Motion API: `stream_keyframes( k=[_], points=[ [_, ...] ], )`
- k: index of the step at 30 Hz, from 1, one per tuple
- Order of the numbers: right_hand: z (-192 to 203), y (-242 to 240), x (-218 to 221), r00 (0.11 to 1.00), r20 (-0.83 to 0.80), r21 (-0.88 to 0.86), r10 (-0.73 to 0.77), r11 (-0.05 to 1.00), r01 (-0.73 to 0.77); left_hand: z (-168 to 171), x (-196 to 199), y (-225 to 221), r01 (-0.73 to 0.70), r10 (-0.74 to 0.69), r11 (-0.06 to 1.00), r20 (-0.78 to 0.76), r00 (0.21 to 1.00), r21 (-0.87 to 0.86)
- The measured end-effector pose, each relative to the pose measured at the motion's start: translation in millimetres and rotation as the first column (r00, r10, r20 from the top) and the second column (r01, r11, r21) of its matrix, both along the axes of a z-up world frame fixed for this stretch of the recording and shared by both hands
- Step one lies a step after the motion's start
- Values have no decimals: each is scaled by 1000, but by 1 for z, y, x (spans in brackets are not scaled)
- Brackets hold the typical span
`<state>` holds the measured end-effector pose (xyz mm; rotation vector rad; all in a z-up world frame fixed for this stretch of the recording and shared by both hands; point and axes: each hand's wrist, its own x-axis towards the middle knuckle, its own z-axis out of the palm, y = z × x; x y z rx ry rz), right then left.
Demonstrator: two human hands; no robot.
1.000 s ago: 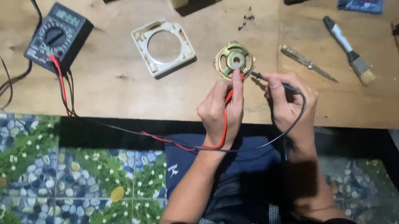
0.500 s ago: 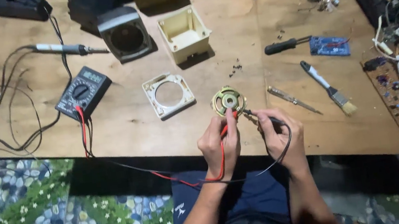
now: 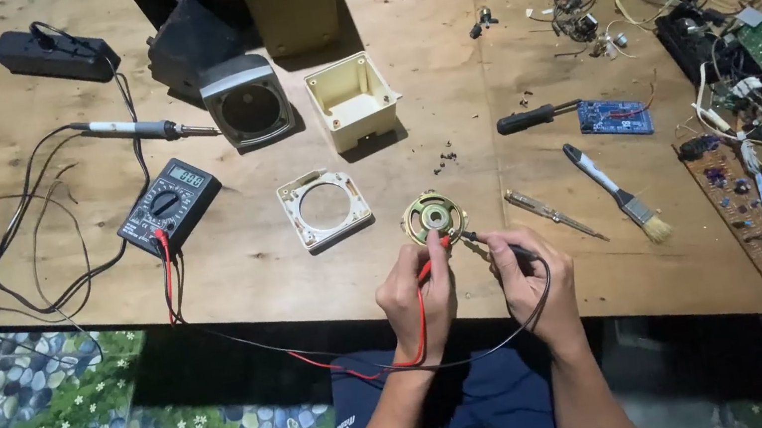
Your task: Soldering wires to a small speaker and testing the electrical connections using a multimeter.
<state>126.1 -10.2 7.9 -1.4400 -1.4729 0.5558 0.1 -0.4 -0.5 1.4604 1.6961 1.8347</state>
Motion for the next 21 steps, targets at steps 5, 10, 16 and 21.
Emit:
stream_keyframes(
  k=[5,10,16,21],
  points=[
    [2,-2,0,1000,22,2,13,1000,-13,4,-2,-3,10,-10,999,7,1000,-31],
    [9,-3,-1,999,-20,-39,32,999,-33,5,-3,-6,38,-39,998,-21,999,-43],
    [9,0,2,995,-79,-82,57,995,-63,9,-5,-3,63,-66,996,-52,996,-55],
    [12,3,0,997,-39,-95,72,993,-76,6,-7,-3,72,-79,995,-104,991,-69]
  ],
)
